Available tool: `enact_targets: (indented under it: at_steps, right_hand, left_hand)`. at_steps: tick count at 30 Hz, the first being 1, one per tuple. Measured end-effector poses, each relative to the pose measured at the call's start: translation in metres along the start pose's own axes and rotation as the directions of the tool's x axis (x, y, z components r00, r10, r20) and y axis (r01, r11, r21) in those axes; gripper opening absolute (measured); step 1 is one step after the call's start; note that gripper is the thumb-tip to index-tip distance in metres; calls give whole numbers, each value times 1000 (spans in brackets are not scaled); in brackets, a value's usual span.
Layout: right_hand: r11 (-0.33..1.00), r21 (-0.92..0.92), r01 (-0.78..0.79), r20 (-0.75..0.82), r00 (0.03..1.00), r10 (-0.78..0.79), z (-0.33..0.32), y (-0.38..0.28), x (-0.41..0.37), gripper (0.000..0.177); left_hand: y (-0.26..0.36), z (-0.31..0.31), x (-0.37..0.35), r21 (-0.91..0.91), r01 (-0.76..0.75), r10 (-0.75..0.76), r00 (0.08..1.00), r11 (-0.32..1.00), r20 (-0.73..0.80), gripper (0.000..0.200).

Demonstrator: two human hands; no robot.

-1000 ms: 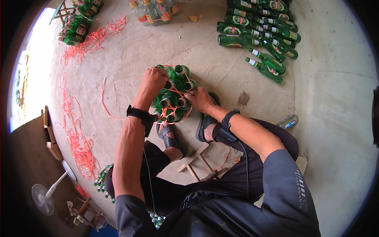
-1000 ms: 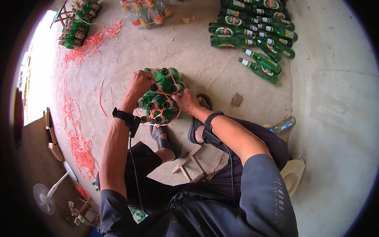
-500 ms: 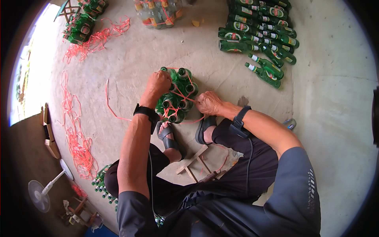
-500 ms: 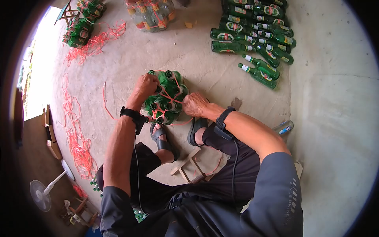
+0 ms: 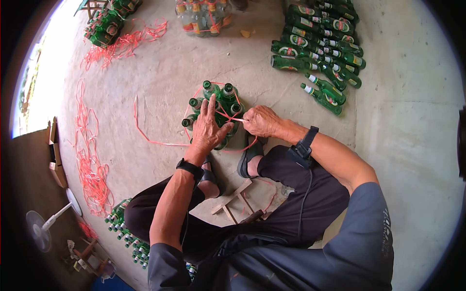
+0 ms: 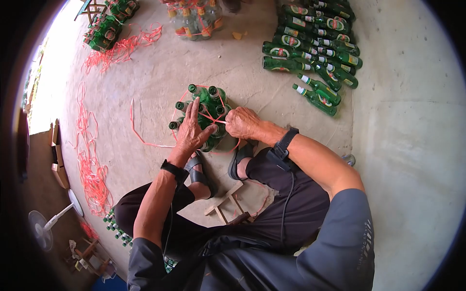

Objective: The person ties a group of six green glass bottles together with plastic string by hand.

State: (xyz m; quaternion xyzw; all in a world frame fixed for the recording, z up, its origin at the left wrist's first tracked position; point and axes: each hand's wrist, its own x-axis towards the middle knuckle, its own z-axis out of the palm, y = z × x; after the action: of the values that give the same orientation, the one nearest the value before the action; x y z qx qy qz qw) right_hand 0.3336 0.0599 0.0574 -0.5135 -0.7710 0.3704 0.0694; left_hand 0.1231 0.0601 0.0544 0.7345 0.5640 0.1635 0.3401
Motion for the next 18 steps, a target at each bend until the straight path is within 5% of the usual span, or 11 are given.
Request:
enact_targets:
  at_steps: [2, 14, 18]
  right_hand:
    - [1000, 5, -9, 19, 1000, 9, -7, -6, 3, 21]
    - [992, -61, 111, -3, 994, -111, -32, -23, 25, 16]
    - [927, -281, 248, 6, 967, -256, -38, -9, 54, 10]
  left_hand:
    - [19, -2, -3, 353, 47, -62, 998, 935, 31, 92]
    - [14, 11, -2, 170, 120, -113, 992, 978, -49, 86]
    - [15, 8, -1, 130, 130, -129, 992, 983, -14, 90]
